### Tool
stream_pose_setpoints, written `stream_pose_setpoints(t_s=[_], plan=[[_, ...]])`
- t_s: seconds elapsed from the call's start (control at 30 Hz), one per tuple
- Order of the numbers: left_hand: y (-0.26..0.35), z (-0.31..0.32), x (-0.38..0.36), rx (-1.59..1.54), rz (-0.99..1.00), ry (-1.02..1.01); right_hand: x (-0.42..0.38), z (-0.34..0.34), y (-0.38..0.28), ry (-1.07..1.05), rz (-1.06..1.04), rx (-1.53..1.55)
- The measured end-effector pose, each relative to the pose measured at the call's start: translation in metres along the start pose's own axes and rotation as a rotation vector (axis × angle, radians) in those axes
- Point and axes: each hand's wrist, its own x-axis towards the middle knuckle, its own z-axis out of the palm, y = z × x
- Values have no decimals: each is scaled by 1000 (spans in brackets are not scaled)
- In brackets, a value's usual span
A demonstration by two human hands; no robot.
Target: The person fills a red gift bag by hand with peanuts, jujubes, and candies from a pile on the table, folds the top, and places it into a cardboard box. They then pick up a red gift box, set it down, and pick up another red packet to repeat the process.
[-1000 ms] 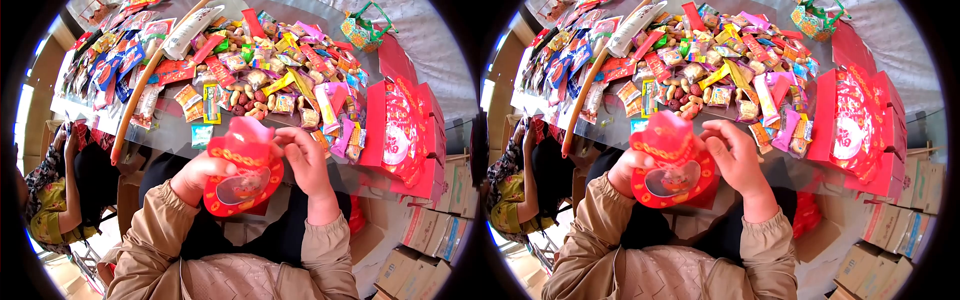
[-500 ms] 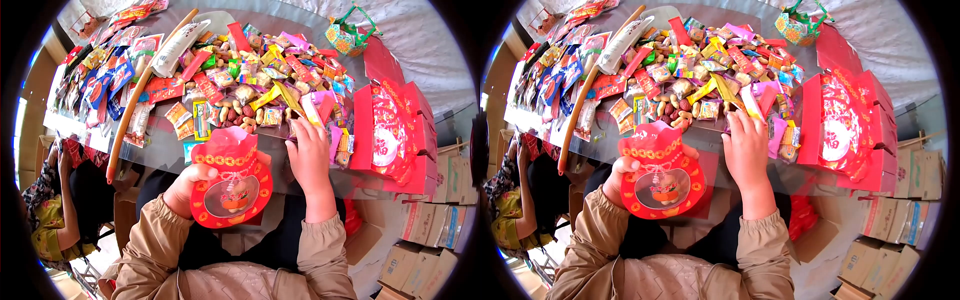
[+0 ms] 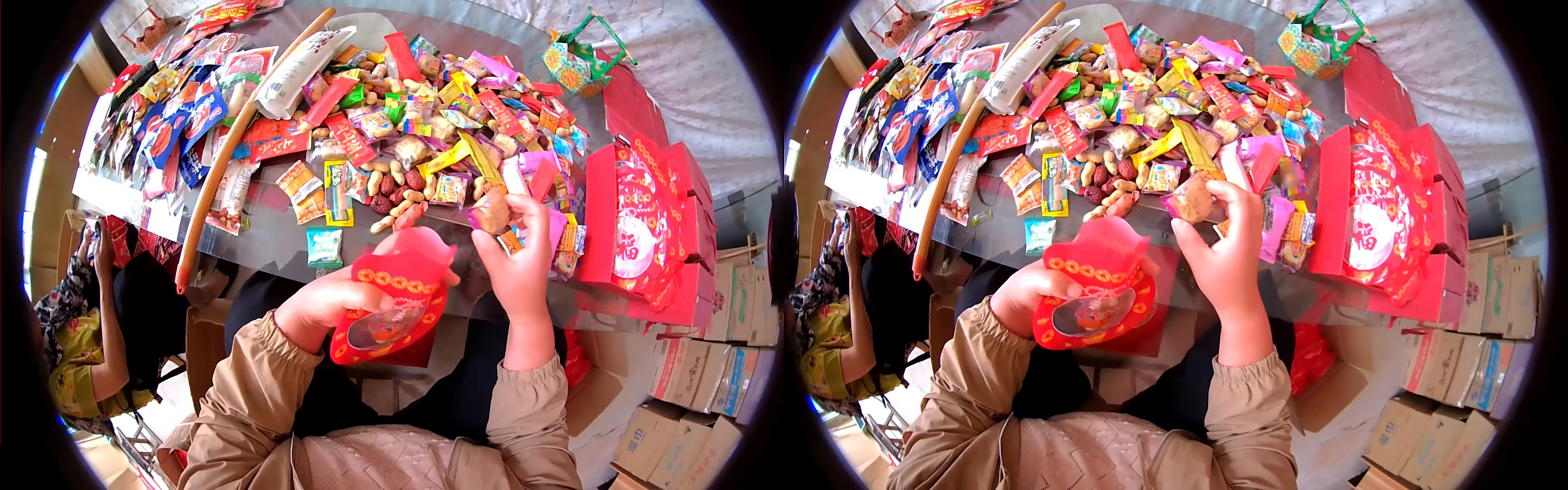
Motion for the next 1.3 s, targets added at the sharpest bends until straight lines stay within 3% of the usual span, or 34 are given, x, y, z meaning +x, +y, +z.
stream_pose_setpoints(t_s=[0.07,0.17,0.23,0.3,0.47,0.57,0.6,0.83,0.97,1.1,1.23,1.3], plan=[[5,12,1,11,-41,1,-2,1,-3,11,25,426],[-6,7,8,-7,-46,20,-12,6,-20,-139,20,735],[-14,3,9,-5,-35,76,-12,4,-17,-254,-148,531],[-18,-9,11,7,-72,6,-6,-2,-22,-327,-237,418],[1,12,8,-99,-169,17,-2,-12,-19,-487,-260,470],[-10,3,9,16,-131,140,-9,-9,-19,-526,-149,514],[-13,1,8,-23,-153,169,-8,-7,-16,-573,-202,482],[-14,2,6,-189,-123,195,-6,-5,-16,-399,-217,423],[-14,7,7,-201,-81,189,-11,-12,-25,-574,39,441],[-18,-5,9,-163,-235,160,-3,-9,-25,-720,-121,444],[-17,0,11,-39,-113,134,-6,-8,-19,-652,-197,391],[-19,9,7,-138,-1,182,-2,-14,-23,-537,-148,274]])
